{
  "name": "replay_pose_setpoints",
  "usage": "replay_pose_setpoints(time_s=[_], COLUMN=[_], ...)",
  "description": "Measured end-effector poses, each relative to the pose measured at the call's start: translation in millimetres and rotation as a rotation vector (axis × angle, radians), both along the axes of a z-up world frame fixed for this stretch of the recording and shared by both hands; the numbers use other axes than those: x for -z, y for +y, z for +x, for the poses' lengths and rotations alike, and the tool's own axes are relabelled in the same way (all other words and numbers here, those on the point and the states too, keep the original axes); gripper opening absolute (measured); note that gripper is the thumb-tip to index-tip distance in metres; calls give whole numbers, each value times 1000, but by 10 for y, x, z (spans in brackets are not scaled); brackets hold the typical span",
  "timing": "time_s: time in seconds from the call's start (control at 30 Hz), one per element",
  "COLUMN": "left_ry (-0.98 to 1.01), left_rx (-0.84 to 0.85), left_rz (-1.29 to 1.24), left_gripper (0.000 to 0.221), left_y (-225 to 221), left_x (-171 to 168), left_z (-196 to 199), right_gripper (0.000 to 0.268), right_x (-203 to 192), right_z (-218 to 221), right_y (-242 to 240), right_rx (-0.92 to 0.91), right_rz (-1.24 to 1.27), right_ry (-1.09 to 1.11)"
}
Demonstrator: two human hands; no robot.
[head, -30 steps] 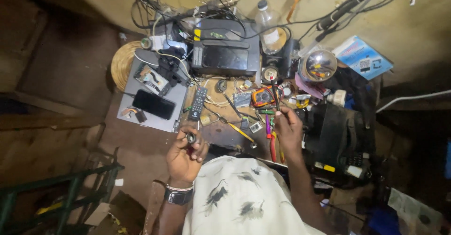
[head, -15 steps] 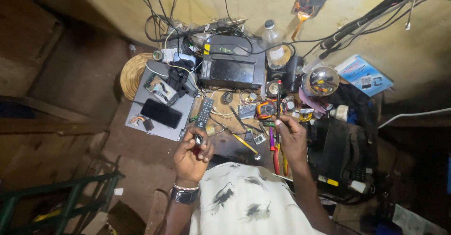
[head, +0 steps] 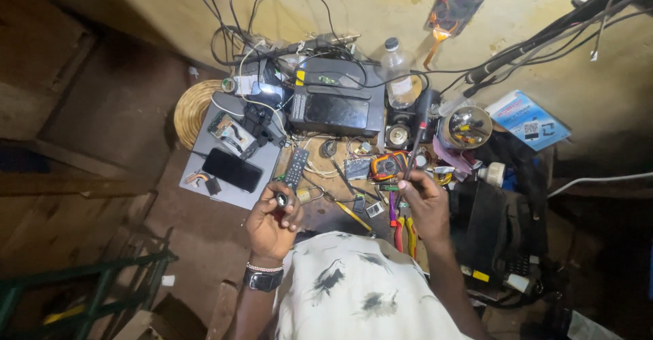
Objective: Repairing small electronic components and a circuit board using precision tools.
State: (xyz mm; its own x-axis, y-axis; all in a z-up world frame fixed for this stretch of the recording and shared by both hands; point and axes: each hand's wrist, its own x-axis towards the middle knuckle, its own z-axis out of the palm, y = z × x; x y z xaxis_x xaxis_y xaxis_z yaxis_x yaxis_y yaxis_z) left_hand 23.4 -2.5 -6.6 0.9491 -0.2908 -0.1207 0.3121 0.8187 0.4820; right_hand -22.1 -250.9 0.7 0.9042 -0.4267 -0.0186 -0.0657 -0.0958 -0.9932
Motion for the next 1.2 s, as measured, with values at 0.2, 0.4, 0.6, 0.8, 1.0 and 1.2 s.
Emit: replay_pose_setpoints(time_s=[0.2,0.4,0.6,0.8,1.0,1.2], left_ry=[2,-33,-22,-40,-27,-9], left_rx=[11,207,418,431,443,438], left_rz=[-2,145,221,201,229,219], left_gripper=[20,23,25,25,25,25], left_y=[-220,-596,-879,-925,-888,-826], left_x=[41,90,-188,-169,-274,-304], left_z=[158,208,255,279,212,106], right_gripper=[18,17,20,18,18,19], right_x=[-4,-358,-560,-723,-584,-719], right_z=[-3,-5,-27,-96,-165,-171], right_y=[-179,-104,-58,-40,-67,116], right_rx=[-44,-66,-134,-155,-174,-183], right_rz=[0,83,66,-3,-147,-32], right_ry=[23,-97,-240,-287,-336,-333])
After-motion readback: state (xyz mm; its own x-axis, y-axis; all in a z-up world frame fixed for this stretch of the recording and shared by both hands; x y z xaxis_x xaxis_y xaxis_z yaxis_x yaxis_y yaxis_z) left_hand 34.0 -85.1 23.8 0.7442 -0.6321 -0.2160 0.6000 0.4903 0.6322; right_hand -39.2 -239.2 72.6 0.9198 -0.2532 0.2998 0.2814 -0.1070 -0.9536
